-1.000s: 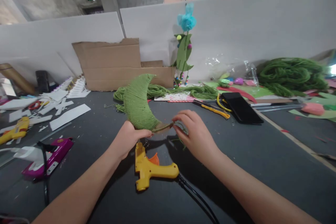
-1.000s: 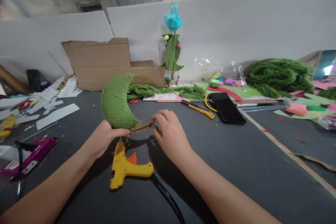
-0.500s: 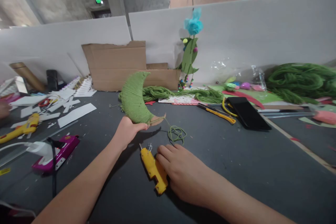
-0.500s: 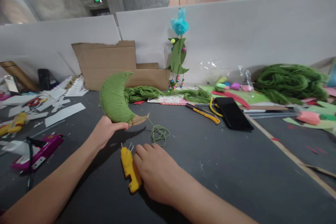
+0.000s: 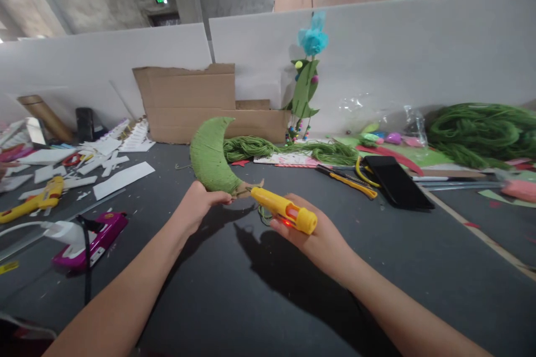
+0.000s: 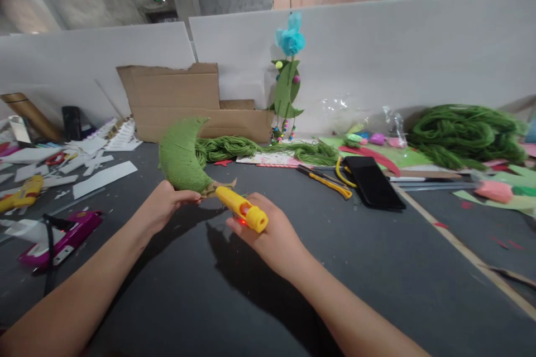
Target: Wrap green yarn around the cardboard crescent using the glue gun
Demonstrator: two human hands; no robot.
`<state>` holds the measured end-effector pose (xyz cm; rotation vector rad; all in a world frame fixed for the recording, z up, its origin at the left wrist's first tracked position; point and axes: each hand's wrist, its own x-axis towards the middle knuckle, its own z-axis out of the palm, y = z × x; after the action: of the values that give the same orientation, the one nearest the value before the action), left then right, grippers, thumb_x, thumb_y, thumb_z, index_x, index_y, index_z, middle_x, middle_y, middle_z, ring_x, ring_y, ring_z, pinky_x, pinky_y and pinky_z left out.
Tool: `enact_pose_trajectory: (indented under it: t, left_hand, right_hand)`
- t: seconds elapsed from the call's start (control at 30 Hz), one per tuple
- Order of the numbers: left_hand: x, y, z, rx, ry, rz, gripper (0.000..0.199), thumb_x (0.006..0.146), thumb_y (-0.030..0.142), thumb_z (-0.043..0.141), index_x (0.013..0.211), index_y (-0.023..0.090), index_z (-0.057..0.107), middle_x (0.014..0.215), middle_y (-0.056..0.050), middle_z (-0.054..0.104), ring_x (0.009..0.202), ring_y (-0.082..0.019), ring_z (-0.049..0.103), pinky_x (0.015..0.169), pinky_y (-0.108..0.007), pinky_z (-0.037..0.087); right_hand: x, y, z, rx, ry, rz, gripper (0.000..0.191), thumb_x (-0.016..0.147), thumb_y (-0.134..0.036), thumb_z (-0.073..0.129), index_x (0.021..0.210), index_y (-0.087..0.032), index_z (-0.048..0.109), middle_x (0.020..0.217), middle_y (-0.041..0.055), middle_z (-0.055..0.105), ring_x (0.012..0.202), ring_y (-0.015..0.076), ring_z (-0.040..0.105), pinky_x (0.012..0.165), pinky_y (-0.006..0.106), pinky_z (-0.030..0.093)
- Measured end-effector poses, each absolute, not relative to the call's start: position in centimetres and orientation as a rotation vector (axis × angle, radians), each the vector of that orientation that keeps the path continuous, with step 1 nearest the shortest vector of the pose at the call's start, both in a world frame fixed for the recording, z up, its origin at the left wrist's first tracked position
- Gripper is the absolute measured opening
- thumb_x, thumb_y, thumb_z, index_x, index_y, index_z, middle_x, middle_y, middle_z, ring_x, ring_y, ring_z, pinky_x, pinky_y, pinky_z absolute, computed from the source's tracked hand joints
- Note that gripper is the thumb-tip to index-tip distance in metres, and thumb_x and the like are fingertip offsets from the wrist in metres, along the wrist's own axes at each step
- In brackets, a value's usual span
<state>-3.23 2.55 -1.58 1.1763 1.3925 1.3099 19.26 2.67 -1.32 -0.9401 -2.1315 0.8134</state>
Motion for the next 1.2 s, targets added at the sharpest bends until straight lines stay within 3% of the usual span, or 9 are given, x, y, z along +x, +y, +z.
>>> enact_pose_trajectory:
  t: [0.63, 1.2]
  left_hand:
    - [-2.1, 1.8, -1.4, 1.234, 1.317, 1.266, 0.012, 0.055, 0.008, 0.064, 0.067, 0.012, 0.064, 0.063, -0.001, 0.065, 0.062, -0.015, 0.057, 0.063, -0.027, 0.044]
    - [-2.1, 1.9, -1.3, 1.25, 1.355, 1.251, 0.009, 0.055, 0.009, 0.064, 0.063, 0.012, 0.064, 0.063, -0.003, 0.064, 0.062, -0.016, 0.056, 0.064, -0.027, 0.044]
  right_hand:
    - [19.1, 3.2, -2.7, -1.27, -1.945, 0.959, 0.035, 0.072, -0.051, 0.056, 0.085, -0.018, 0.058, 0.072, 0.0049, 0.065, 0.064, 0.0189, 0.059, 0.058, 0.03, 0.048]
    - [18.8, 2.9, -1.2, -1.295, -2.023, 0.783, 0.025, 0.071, -0.043, 0.054, 0.069, -0.02, 0.064, 0.064, 0.0054, 0.063, 0.055, 0.0187, 0.057, 0.054, 0.031, 0.045]
